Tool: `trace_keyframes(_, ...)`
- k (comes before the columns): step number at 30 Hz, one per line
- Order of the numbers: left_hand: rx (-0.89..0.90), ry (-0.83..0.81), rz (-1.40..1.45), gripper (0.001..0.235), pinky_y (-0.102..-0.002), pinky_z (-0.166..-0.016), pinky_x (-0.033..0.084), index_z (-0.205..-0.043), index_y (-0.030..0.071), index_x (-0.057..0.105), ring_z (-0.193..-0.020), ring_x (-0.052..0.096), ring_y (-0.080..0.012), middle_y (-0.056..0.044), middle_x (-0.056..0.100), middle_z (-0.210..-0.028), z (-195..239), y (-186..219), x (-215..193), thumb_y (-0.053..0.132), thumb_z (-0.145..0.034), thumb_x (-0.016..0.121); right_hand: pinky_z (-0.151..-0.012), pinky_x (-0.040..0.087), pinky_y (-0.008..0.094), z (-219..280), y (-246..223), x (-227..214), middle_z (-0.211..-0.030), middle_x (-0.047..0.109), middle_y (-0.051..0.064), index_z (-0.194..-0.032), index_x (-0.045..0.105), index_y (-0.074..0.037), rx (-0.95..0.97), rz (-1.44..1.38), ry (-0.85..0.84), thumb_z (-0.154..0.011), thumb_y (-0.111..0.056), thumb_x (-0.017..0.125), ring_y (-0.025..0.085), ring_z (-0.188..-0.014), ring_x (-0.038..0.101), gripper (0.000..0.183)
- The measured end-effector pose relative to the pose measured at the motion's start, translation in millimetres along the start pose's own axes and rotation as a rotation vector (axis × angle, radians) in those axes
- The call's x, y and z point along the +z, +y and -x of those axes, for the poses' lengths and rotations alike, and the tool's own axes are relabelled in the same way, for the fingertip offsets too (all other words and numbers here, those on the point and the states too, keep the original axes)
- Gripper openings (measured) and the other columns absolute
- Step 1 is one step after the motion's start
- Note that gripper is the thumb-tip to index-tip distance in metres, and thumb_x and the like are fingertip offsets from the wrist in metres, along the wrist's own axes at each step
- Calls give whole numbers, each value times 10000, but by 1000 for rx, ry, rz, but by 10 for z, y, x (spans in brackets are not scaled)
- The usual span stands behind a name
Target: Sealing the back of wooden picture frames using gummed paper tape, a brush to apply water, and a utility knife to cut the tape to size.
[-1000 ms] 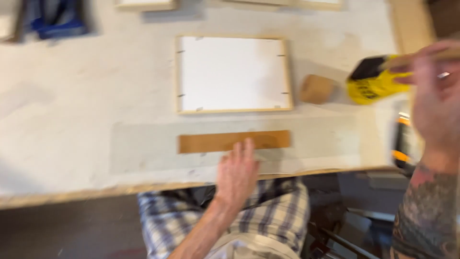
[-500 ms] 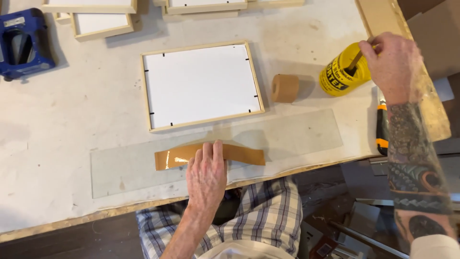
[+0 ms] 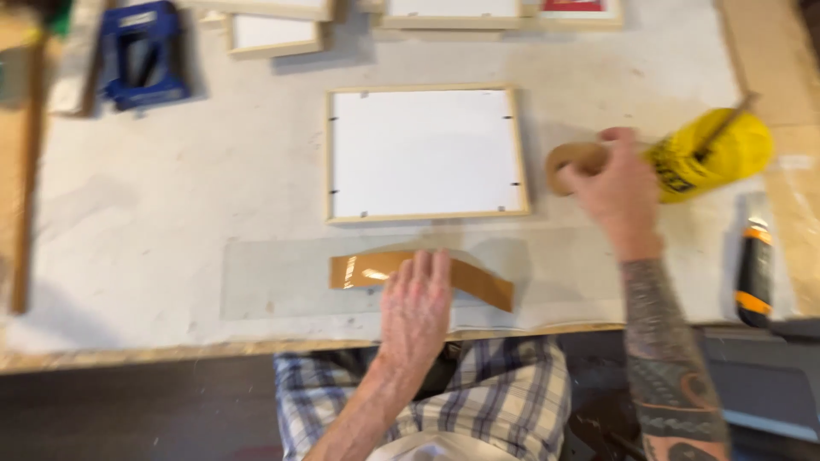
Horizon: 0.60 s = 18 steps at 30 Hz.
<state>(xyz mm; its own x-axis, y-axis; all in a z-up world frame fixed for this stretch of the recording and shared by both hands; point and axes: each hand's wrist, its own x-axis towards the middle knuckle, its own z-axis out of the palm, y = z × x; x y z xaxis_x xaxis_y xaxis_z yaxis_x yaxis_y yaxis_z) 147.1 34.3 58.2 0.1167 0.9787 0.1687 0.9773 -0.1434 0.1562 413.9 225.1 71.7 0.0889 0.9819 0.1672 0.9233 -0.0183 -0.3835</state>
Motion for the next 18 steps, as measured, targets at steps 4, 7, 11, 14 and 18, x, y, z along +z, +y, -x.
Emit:
trace_keyframes(4, 11, -122, -49, 632, -359, -791, 562, -1304, 42, 515, -906, 610, -228, -100, 612, -1057, 8, 44, -169, -121, -704, 628, -554, 616, 303, -651, 426, 327, -1106, 681, 155, -1263, 535, -85, 54, -586, 3, -1055, -224, 687, 200, -796, 712, 293)
trace_keyframes(7, 32, -204, -54, 567, -373, -834, 554, -1369, 31, 485, -932, 600, -228, -106, 598, -1093, 21, 77, -223, -66, -823, 605, -618, 685, 324, -956, 403, 481, -1163, 629, 198, -1250, 617, -45, 171, -561, 71, -992, -394, 613, 224, -979, 685, 434)
trace_keyframes(11, -6, -50, 39, 284, -287, -612, 496, -1153, 72, 576, -694, 505, -134, -25, 575, -851, -8, 30, -99, -73, -910, 594, -982, 376, 616, -892, 214, 504, -1296, 570, 457, -1308, 487, 116, 41, -79, 5, -1078, -323, 478, 591, -1185, 503, 496)
trace_keyframes(14, 8, -3, 91, 243, -297, -607, 473, -1149, 72, 572, -700, 501, -152, -39, 567, -855, -39, 14, -62, -48, -939, 545, -992, 340, 734, -665, 224, 359, -1484, 322, 408, -1520, 343, 185, -87, -38, 134, -1100, -188, 536, 702, -1206, 373, 594)
trace_keyframes(18, -36, 27, 175, 312, -388, -688, 515, -1130, 74, 571, -786, 602, -244, -70, 622, -900, -143, -7, -47, 85, -826, 637, -1190, 349, 559, 260, 177, -36, -1442, 515, 345, -1336, 508, 126, -610, -275, 153, -1047, -71, 683, 492, -1367, 481, 391)
